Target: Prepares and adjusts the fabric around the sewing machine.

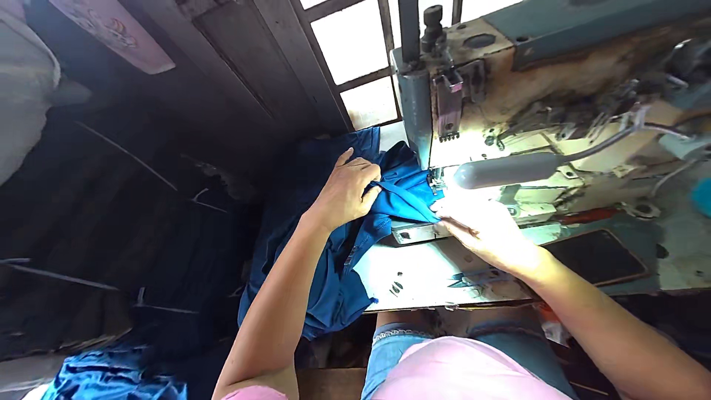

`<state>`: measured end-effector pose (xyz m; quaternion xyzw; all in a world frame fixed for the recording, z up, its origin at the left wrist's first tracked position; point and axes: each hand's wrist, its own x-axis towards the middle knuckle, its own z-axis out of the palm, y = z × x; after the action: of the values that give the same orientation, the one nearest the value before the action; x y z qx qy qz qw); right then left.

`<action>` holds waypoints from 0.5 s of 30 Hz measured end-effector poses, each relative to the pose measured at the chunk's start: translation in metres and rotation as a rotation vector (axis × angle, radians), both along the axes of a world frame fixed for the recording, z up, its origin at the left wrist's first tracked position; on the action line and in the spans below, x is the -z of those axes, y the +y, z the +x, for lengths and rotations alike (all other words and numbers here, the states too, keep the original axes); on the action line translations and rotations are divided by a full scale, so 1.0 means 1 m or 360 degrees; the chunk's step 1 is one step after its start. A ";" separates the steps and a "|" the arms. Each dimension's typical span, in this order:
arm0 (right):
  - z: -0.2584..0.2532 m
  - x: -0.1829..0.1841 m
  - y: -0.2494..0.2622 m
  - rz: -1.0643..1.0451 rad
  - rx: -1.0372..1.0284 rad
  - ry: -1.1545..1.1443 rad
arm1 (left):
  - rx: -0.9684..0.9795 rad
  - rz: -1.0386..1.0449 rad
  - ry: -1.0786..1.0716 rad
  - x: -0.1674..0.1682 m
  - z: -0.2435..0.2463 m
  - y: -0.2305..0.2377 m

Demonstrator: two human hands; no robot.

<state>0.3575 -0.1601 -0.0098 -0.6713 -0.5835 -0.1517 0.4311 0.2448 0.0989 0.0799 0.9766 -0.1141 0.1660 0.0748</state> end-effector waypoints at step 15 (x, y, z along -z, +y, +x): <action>0.013 -0.023 0.007 -0.0377 -0.0314 0.0814 | -0.0012 -0.0011 -0.0163 -0.019 -0.025 -0.028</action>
<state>0.3700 -0.1533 0.0130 -0.6736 -0.5319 0.1341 0.4954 0.2193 0.0713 0.0985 0.9670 -0.1136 0.2166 0.0716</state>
